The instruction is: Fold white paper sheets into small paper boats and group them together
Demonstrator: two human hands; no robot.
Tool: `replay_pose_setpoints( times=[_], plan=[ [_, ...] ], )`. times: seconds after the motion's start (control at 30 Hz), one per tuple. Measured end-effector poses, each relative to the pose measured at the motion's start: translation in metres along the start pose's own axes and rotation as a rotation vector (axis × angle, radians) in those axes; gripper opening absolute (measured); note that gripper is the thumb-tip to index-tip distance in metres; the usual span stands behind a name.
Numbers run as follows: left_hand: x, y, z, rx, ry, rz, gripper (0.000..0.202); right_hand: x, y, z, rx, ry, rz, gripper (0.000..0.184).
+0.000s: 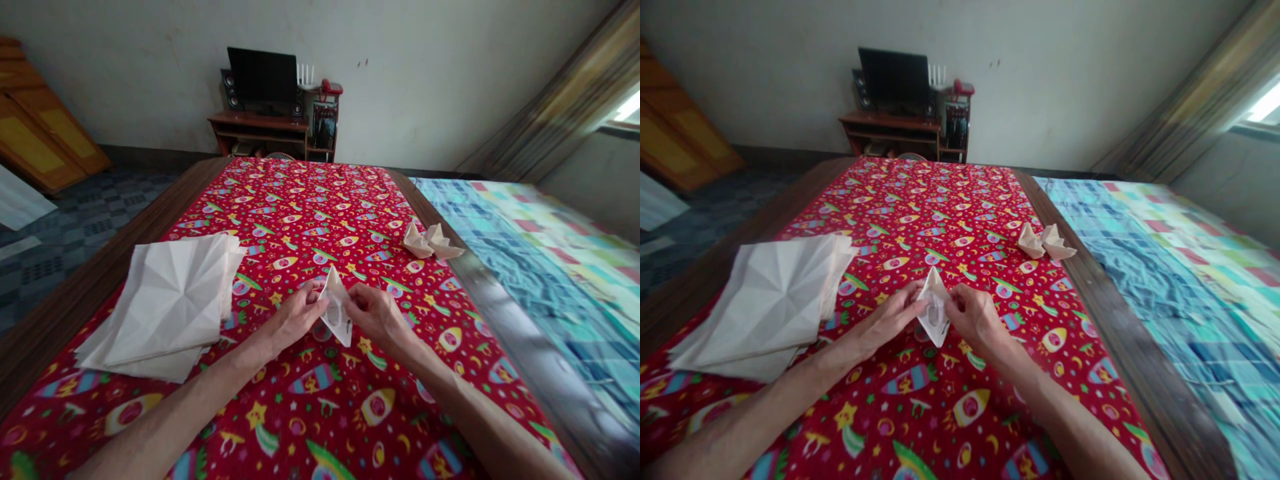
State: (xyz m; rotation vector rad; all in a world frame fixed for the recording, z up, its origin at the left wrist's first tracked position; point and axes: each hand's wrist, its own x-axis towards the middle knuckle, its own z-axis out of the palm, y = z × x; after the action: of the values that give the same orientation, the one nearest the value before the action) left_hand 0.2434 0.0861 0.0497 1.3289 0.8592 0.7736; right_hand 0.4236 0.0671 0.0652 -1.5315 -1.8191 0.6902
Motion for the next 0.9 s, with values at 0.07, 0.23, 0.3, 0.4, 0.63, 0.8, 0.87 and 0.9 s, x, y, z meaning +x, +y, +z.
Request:
replay_pose_setpoints(
  times=[0.07, 0.23, 0.3, 0.4, 0.63, 0.8, 0.87, 0.9],
  plan=[
    [0.000, -0.003, -0.002, 0.072, -0.014, 0.060, 0.046, 0.000, 0.010, -0.013, -0.026, 0.015, 0.037, 0.017],
    [0.001, -0.010, -0.004, 0.165, -0.006, 0.015, 0.049, -0.009, 0.068, -0.076, -0.116, 0.135, 0.195, 0.025],
    [0.003, -0.012, -0.003, 0.172, -0.009, -0.005, 0.045, -0.018, 0.094, -0.109, -0.186, 0.187, 0.258, 0.029],
    [0.005, -0.014, -0.002, 0.200, -0.006, 0.010, 0.038, -0.028, 0.125, -0.151, -0.306, 0.247, 0.350, 0.033],
    [0.004, -0.011, -0.003, 0.234, -0.031, 0.018, 0.031, -0.017, 0.161, -0.184, -0.459, 0.253, 0.465, 0.035],
    [0.005, -0.015, -0.004, 0.219, -0.031, 0.027, 0.031, -0.006, 0.166, -0.184, -0.455, 0.214, 0.462, 0.032],
    [0.005, -0.018, -0.005, 0.210, -0.030, 0.028, 0.032, -0.005, 0.166, -0.186, -0.465, 0.214, 0.461, 0.031],
    [0.005, -0.018, -0.005, 0.210, -0.032, 0.027, 0.032, -0.004, 0.166, -0.187, -0.469, 0.214, 0.461, 0.031]
  ],
)
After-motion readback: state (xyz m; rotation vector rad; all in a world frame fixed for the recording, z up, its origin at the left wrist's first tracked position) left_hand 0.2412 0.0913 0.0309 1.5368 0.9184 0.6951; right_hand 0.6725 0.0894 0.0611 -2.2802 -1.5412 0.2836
